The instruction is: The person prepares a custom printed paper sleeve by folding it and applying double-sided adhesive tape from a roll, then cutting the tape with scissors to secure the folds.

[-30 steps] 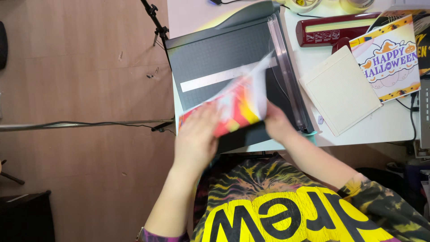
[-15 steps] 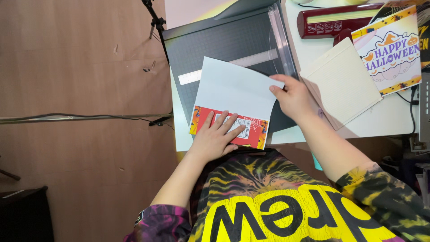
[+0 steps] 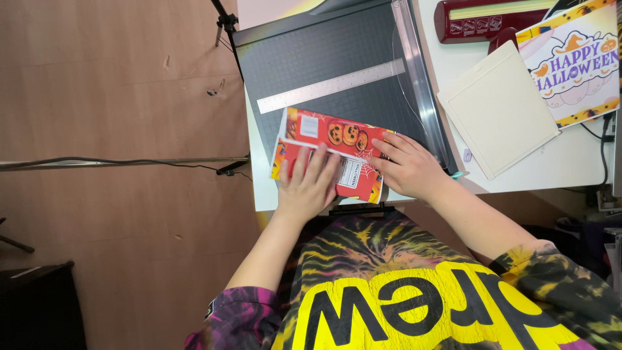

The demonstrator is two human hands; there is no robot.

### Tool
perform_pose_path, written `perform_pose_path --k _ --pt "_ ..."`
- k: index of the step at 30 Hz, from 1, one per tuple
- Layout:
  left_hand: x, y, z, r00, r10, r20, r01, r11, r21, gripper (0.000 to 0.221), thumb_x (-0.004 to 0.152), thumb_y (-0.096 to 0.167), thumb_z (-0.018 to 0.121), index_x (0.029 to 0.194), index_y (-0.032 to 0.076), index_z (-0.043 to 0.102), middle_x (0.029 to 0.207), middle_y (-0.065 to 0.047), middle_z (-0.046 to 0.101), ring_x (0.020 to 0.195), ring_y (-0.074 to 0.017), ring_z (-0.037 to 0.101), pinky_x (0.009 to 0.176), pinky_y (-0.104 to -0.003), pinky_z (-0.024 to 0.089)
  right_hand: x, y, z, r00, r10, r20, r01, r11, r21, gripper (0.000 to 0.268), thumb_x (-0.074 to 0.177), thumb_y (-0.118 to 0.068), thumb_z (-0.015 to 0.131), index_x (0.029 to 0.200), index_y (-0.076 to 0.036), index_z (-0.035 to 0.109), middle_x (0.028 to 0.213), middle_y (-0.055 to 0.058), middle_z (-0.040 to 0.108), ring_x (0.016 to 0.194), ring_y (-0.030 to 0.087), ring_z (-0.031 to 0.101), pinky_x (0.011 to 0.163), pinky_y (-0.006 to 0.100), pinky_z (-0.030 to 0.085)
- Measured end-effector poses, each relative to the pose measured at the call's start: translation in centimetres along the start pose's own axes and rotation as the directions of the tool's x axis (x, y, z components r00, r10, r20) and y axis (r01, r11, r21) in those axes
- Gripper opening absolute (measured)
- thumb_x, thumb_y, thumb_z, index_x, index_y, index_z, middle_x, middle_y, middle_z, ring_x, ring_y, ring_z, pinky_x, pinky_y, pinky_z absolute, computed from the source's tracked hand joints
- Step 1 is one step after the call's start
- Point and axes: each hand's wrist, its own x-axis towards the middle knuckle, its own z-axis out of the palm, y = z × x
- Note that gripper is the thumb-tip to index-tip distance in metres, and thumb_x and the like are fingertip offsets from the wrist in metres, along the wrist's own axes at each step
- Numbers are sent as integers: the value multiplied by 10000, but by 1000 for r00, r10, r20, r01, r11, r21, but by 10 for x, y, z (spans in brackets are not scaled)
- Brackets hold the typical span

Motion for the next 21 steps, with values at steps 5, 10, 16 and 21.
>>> perform_pose_path --k 5,10,16,21 --pt "-4 -3 12 986 -142 87 140 990 26 522 930 517 458 1346 244 616 1390 -101 583 1408 -340 423 1128 -544 154 -8 2 6 1000 6 23 -5 999 -34 230 919 -257 588 1095 -240 735 1371 40 676 1287 309 620 1103 455 469" --pt "6 -11 6 900 -157 406 227 965 -129 672 924 493 594 1486 143 479 1617 -236 320 1525 -420 230 1204 -603 97 -21 0 16 996 68 60 -68 998 -10 268 958 -360 563 1125 -233 730 1420 40 645 1346 322 573 1135 482 424" --pt "8 -11 2 834 -172 524 286 947 -144 751 949 503 561 1580 142 373 1654 -234 253 1549 -416 159 1213 -626 48 -27 -5 24 989 142 45 -143 990 9 308 959 -388 616 1196 -224 726 1424 74 635 1371 350 544 1146 496 401" --pt "3 -10 6 837 -178 517 278 953 -121 777 939 538 548 1597 187 331 1669 -202 220 1556 -398 143 1218 -616 51 -19 -3 22 982 190 -20 -189 981 41 371 956 -340 656 1277 -163 706 1433 157 609 1333 403 557 1117 502 446"
